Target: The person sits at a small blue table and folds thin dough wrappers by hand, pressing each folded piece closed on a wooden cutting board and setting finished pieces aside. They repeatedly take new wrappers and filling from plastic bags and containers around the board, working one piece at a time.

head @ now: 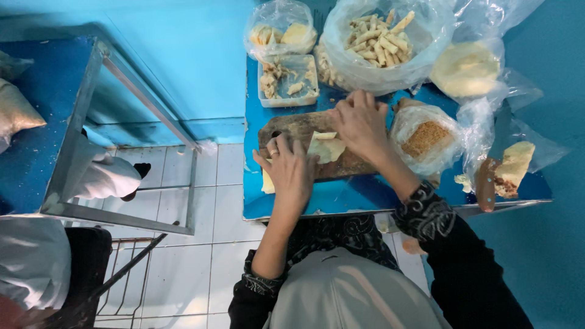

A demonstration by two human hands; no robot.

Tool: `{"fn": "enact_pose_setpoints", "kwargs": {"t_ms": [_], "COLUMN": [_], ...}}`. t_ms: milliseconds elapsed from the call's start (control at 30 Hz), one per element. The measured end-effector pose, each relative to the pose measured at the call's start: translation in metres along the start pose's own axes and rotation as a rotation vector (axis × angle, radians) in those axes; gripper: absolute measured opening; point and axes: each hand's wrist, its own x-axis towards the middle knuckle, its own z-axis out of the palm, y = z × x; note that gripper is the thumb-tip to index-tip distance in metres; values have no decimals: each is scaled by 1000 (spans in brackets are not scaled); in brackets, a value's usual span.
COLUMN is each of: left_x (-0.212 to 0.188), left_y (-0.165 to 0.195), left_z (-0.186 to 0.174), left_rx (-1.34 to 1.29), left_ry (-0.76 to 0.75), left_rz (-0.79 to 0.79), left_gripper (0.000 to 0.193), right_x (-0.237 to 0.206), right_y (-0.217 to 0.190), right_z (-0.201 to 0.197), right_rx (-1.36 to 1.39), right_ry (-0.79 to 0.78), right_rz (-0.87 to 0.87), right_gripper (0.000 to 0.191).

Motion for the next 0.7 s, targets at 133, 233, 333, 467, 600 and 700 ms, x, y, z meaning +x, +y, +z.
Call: {"fn": "enact_pose_setpoints", "kwargs": {"t_ms": [133, 233, 333, 467, 600, 700], "left_x": [0, 1, 2, 4, 4, 4], "left_y": [-1, 4, 2, 2, 8, 8], "left_z": [4, 12, 17, 15, 9, 4], "left_rx": [10, 40, 42, -1, -186, -552], "left_ry": [-6, 14, 5, -11, 55, 33], "left_rz": [9, 36, 51, 16, 13, 6], "left_gripper": [35, 31, 27, 23, 28, 20], "right_x": [-18, -30, -27, -20, -41, -58], "right_y": [-3, -16, -19, -3, 13, 11], "right_z": [-11, -7, -5, -18, -34, -28], "right_rx": [82, -48, -15, 793, 1387, 1533], "right_ry": [12, 60, 73, -61, -195, -236], "right_rz": [-258, -334, -272, 68, 357, 442], "right_gripper": [24, 30, 21, 18, 40, 48]}}
